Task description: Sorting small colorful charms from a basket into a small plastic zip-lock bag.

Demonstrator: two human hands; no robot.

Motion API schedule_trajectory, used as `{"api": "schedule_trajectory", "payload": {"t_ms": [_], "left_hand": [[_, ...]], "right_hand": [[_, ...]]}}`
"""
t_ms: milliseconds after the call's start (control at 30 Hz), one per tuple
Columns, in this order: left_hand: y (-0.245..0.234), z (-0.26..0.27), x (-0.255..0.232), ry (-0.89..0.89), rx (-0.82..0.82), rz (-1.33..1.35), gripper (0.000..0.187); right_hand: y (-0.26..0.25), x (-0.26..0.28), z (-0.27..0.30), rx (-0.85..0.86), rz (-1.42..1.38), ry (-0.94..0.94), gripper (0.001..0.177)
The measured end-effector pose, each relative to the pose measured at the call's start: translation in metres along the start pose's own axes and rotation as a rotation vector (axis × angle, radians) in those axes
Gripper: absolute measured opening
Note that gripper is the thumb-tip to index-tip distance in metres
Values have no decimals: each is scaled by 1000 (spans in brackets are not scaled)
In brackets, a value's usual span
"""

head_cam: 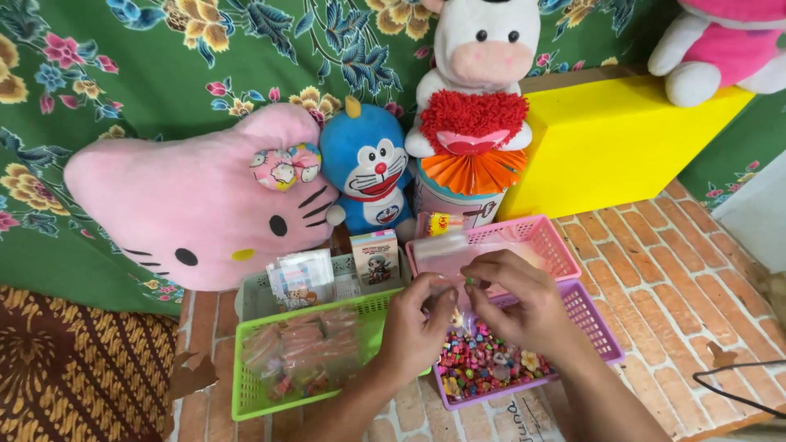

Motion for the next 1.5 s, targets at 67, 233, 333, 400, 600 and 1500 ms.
{"api": "schedule_trajectory", "payload": {"t_ms": [67, 233, 333, 400, 600, 1500], "left_hand": [[1, 2, 3, 18, -18, -16, 11], [-1, 3, 5, 57, -46, -36, 14], [-3, 3, 5, 79, -74, -41, 14], [-6, 4, 2, 96, -93, -30, 14], [-8, 3, -5, 106, -102, 30, 23], [-5, 2, 3, 87, -88, -11, 37]], "right_hand": [[2, -8, 8, -1, -3, 14, 20], [3, -13, 9, -39, -22, 52, 21], [6, -14, 12, -62, -54, 31, 20], [1, -3, 5, -84, -24, 9, 23], [5, 2, 6, -72, -2, -80, 21], [1, -3, 11, -115, 38, -53, 16]]}}
Point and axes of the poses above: each hand's wrist, its own z-axis away from the middle knuckle, its own y-axis out of the palm, x = y × z, the point moved 9 cm from there along -z, towards the middle knuckle, and after that the axes turned 10 degrees about -y, right-handed, at the moved point
